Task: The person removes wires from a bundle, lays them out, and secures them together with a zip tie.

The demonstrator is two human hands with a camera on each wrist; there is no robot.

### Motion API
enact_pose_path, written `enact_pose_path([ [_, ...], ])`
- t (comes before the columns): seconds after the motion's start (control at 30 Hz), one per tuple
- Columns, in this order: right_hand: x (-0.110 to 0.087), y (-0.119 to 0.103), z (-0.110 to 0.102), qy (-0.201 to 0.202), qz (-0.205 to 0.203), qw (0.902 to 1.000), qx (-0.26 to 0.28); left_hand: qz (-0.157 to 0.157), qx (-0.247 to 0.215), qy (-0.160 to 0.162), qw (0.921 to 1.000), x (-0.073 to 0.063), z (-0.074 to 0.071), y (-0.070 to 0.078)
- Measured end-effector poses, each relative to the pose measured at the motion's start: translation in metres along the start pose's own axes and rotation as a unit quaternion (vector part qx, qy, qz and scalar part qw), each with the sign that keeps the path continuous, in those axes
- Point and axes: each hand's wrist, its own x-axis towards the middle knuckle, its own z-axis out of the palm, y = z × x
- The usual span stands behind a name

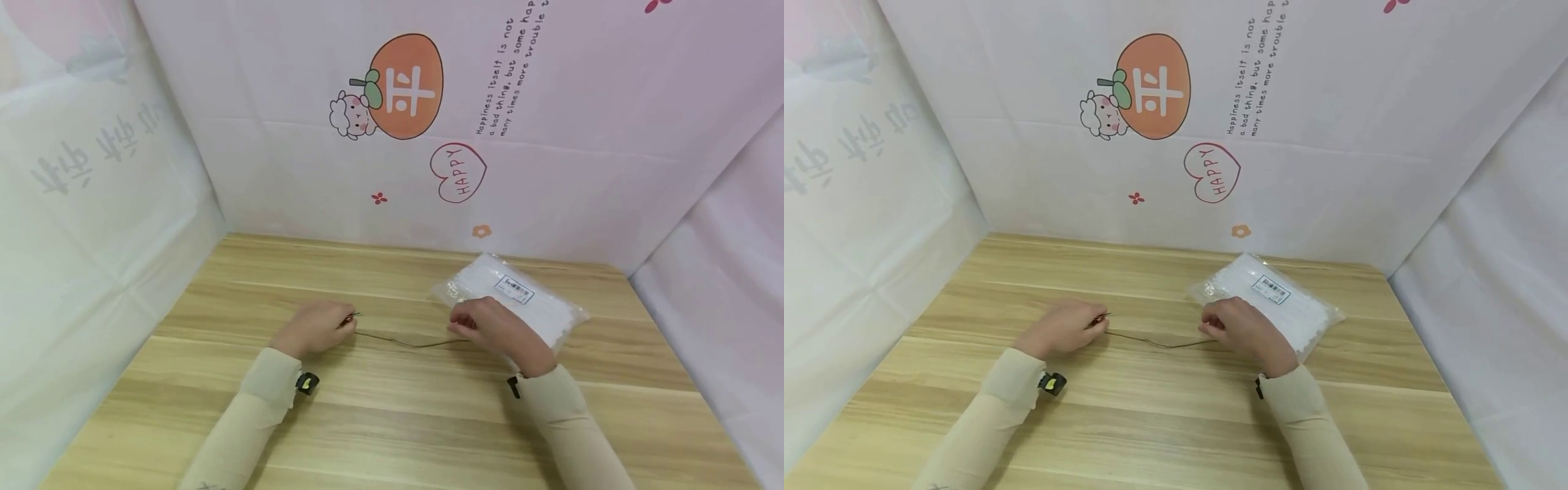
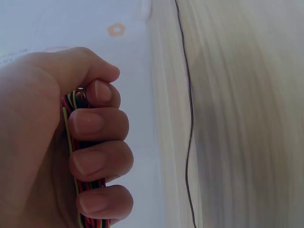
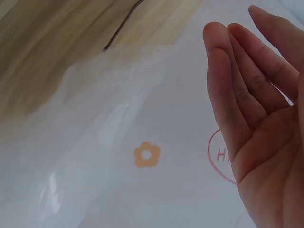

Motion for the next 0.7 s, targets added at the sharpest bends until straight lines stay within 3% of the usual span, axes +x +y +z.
enact_pose_path([
  [0.37, 0.030, -0.037, 0.015, 0.001, -0.058, 0.9983, 0.003, 0.056, -0.027, -0.026, 0.9977, 0.016, 0.009, 0.036],
  [0.7, 0.042, -0.053, 0.030, 0.004, -0.092, 0.9955, 0.023, 0.114, -0.022, -0.014, 0.9931, 0.025, 0.018, 0.055],
])
